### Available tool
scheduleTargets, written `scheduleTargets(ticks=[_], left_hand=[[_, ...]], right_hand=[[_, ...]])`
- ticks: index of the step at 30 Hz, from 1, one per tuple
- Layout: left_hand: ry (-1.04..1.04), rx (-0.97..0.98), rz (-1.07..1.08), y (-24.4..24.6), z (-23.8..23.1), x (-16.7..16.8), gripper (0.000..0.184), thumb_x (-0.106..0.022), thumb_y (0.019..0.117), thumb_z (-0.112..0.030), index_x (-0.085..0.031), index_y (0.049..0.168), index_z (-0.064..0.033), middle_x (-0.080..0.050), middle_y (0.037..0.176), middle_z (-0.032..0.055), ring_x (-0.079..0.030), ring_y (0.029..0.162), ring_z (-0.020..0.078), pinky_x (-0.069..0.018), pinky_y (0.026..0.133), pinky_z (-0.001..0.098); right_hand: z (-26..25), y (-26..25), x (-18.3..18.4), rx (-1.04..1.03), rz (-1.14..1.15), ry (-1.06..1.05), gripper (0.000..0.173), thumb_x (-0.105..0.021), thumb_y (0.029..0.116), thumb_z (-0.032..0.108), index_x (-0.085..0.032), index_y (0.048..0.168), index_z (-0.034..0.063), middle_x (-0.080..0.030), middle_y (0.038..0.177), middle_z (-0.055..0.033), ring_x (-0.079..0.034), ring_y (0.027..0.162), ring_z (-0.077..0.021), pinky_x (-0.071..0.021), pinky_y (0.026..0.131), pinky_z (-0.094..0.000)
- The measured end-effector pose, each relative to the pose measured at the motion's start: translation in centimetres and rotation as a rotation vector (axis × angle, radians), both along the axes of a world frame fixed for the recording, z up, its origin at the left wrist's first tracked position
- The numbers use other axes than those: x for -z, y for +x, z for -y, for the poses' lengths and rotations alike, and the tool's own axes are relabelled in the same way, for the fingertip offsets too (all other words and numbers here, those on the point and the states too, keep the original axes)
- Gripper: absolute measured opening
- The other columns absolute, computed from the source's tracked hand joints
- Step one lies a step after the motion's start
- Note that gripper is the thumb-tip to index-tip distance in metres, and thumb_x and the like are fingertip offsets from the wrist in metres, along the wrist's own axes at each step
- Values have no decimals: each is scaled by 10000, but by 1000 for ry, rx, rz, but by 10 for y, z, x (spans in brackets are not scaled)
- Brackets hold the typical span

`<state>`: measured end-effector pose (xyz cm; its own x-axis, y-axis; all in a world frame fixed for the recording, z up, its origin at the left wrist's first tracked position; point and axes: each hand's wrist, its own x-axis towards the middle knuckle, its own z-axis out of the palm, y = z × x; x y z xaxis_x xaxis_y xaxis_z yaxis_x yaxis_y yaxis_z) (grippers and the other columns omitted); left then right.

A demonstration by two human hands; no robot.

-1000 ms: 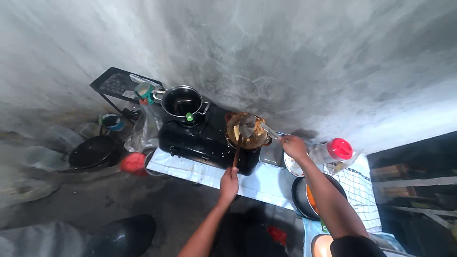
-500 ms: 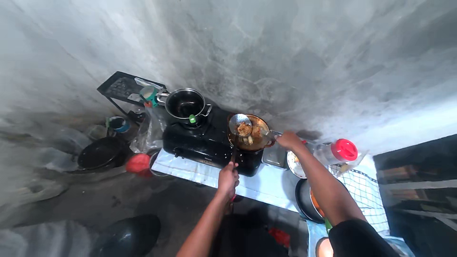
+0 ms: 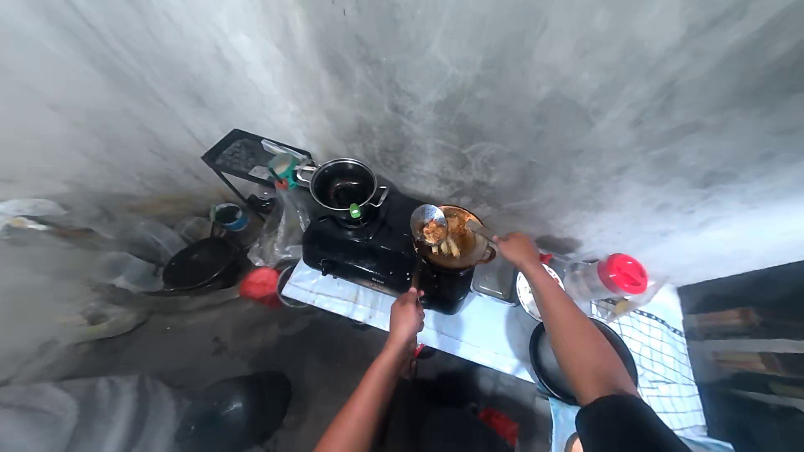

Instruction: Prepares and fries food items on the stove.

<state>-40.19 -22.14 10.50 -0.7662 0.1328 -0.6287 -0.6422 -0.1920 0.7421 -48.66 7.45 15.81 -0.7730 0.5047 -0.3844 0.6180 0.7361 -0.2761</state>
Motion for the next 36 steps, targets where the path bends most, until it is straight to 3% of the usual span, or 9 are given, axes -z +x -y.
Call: scheduleTargets(ticks=[7, 10, 13, 17, 19, 21, 25, 30, 36], left_hand=[[-45, 12, -32, 0, -11, -2, 437, -351, 1130, -369, -623, 1196, -33, -357, 570, -36, -323, 418, 81, -304, 398, 234], [-71, 8, -52, -1, -10, -1, 433, -359, 1129, -364, -628, 1194, -30, -380, 581, -26, -341, 426, 87, -320, 404, 237], [-69, -7, -44, -2, -9, -2, 435, -353, 1131, -361, -627, 1186, -28, -380, 574, -27, -345, 424, 85, -322, 402, 236], [-58, -23, -34, 0, -5, -4, 437, -350, 1132, -357, -631, 1182, -26, -379, 579, -31, -342, 426, 83, -318, 403, 232], [-56, -25, -35, 1, -3, -5, 437, -350, 1132, -359, -629, 1191, -28, -372, 575, -32, -335, 423, 82, -311, 400, 232], [-52, -22, -35, 1, -2, -4, 444, -346, 1131, -367, -625, 1201, -29, -367, 571, -33, -336, 423, 83, -309, 401, 233], [-35, -8, -23, 2, -8, -3, 452, -333, 1133, -370, -618, 1207, -26, -362, 566, -35, -327, 423, 81, -300, 402, 234], [35, 16, -19, 1, -20, -8, 458, -326, 1133, -375, -616, 1199, -26, -348, 565, -44, -306, 415, 71, -282, 393, 221], [145, -55, 65, -10, -23, -19, 458, -311, 1132, -383, -609, 1122, -36, -332, 547, -62, -282, 409, 55, -252, 390, 209]], right_hand=[[-2, -6, -4, -20, 91, 34, 625, -489, 1025, 575, -724, 1120, 4, -694, 1189, -247, -657, 1144, -410, -495, 953, -653], [0, -15, 21, 65, 159, -181, 551, -438, 1051, 530, -685, 1106, 41, -683, 898, -105, -644, 732, -205, -544, 686, -414], [8, -23, 39, 185, 109, -445, 567, -370, 1086, 528, -652, 1119, 38, -634, 757, -58, -554, 565, -139, -480, 551, -319], [22, -28, 51, 184, 29, -428, 548, -401, 1084, 525, -656, 1139, 43, -651, 833, -58, -596, 640, -140, -515, 602, -323], [29, -25, 39, 119, 29, -231, 579, -445, 1063, 531, -690, 1202, 25, -709, 1120, -167, -693, 1002, -284, -561, 887, -503], [36, -16, 21, 61, 11, -36, 567, -455, 1048, 539, -726, 1153, 52, -701, 1220, -205, -655, 1182, -368, -501, 977, -613], [49, 5, -7, -11, -72, 147, 524, -462, 1048, 537, -730, 1105, 91, -732, 1097, -199, -688, 1095, -394, -522, 897, -626], [49, -9, 4, -5, -72, -132, 591, -478, 1044, 560, -734, 1108, 31, -708, 1135, -234, -674, 1101, -409, -522, 937, -637], [42, -2, -23, 39, 54, -246, 594, -474, 1049, 543, -682, 1132, -8, -725, 1010, -186, -705, 860, -315, -562, 791, -532]])
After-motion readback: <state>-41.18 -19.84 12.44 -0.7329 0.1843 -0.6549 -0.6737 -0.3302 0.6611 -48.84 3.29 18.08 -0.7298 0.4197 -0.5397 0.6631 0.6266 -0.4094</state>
